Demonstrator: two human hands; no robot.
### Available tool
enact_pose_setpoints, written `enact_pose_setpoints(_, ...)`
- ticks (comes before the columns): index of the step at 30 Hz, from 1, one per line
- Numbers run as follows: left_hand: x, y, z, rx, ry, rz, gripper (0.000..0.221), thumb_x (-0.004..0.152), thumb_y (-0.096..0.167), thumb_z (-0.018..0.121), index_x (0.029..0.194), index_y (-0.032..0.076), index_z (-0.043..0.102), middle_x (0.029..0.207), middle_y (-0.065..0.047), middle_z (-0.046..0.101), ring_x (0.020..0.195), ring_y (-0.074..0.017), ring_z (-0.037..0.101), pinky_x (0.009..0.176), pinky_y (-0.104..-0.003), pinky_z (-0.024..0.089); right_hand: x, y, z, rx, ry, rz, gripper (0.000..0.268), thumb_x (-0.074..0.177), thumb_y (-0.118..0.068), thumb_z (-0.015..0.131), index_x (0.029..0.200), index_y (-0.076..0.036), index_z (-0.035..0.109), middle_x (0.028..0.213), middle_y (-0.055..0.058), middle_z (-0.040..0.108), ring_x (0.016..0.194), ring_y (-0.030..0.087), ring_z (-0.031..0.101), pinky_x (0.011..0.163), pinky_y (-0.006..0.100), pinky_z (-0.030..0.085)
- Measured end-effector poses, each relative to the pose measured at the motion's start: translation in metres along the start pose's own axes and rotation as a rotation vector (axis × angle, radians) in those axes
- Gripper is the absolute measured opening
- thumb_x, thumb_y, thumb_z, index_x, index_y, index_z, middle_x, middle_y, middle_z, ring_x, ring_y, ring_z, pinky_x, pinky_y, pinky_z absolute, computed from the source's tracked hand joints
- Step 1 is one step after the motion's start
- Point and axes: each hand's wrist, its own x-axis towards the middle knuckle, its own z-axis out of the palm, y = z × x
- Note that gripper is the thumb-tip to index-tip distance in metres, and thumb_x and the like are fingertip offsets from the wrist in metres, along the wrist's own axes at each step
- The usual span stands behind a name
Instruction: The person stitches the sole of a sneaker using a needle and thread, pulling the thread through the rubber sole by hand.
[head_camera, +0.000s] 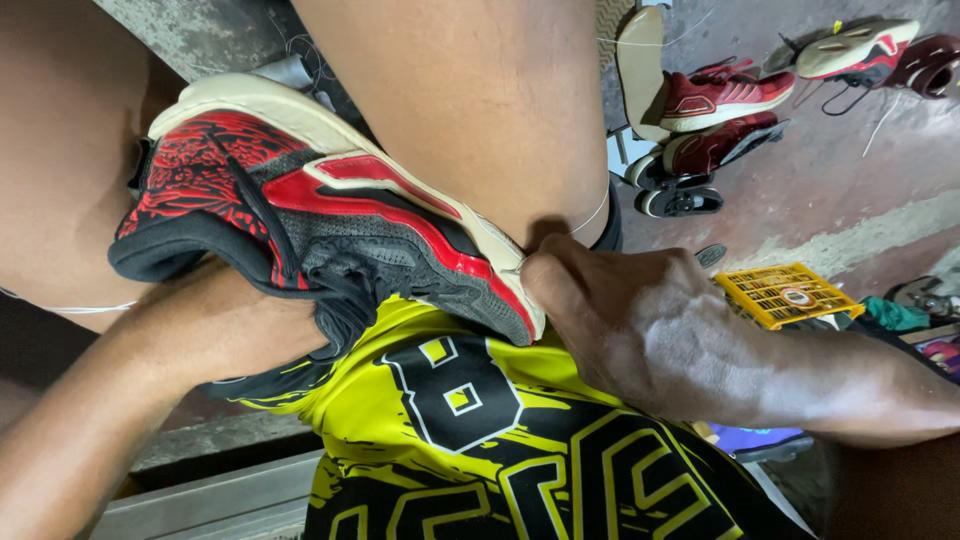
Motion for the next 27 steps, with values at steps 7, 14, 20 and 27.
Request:
enact_pose_setpoints(7, -0.005, 0.003, 0.000, -0.002, 0.083, 0.133, 0.022, 0.079, 0.013, 0.061, 0.099, 0.006, 0.070, 0.101, -0.015, 0.073, 0.093, -0.0332, 0.065, 0.081, -0.043, 0.051, 0.003, -0.019, 0.000, -0.090, -0.040, 0.109, 0.028, 0.082, 0.001, 0.059, 0.108, 0.004, 0.052, 0.092, 0.014, 0.063, 0.063, 0.024, 0.069, 0.042, 0.041, 0.053)
enact_pose_setpoints(14, -0.006, -0.004, 0.007, -0.049, 0.002, 0.088, 0.015, 0.080, 0.012, 0.062, 0.092, 0.005, 0.068, 0.092, -0.013, 0.072, 0.086, -0.0293, 0.066, 0.077, -0.041, 0.052, 0.015, -0.020, -0.001, -0.138, -0.121, 0.083, 0.027, 0.091, -0.008, 0.059, 0.114, 0.004, 0.051, 0.100, 0.018, 0.064, 0.062, 0.025, 0.069, 0.041, 0.044, 0.052)
enact_pose_setpoints(20, -0.007, -0.011, 0.005, 0.052, -0.049, 0.008, 0.017, 0.079, 0.015, 0.064, 0.093, 0.005, 0.067, 0.088, -0.015, 0.069, 0.084, -0.0309, 0.065, 0.074, -0.043, 0.050, 0.019, -0.010, 0.007, 0.056, -0.019, 0.042, 0.028, 0.083, 0.002, 0.058, 0.111, 0.004, 0.053, 0.099, 0.019, 0.064, 0.061, 0.024, 0.067, 0.048, 0.041, 0.053)
enact_pose_setpoints(27, -0.010, -0.020, 0.005, 0.075, -0.050, 0.056, 0.017, 0.078, 0.015, 0.063, 0.090, 0.004, 0.068, 0.091, -0.017, 0.070, 0.085, -0.0332, 0.064, 0.074, -0.045, 0.050, 0.004, -0.011, 0.029, 0.119, 0.196, 0.031, 0.023, 0.087, 0.002, 0.067, 0.106, 0.003, 0.055, 0.100, 0.019, 0.065, 0.055, 0.023, 0.061, 0.045, 0.039, 0.046)
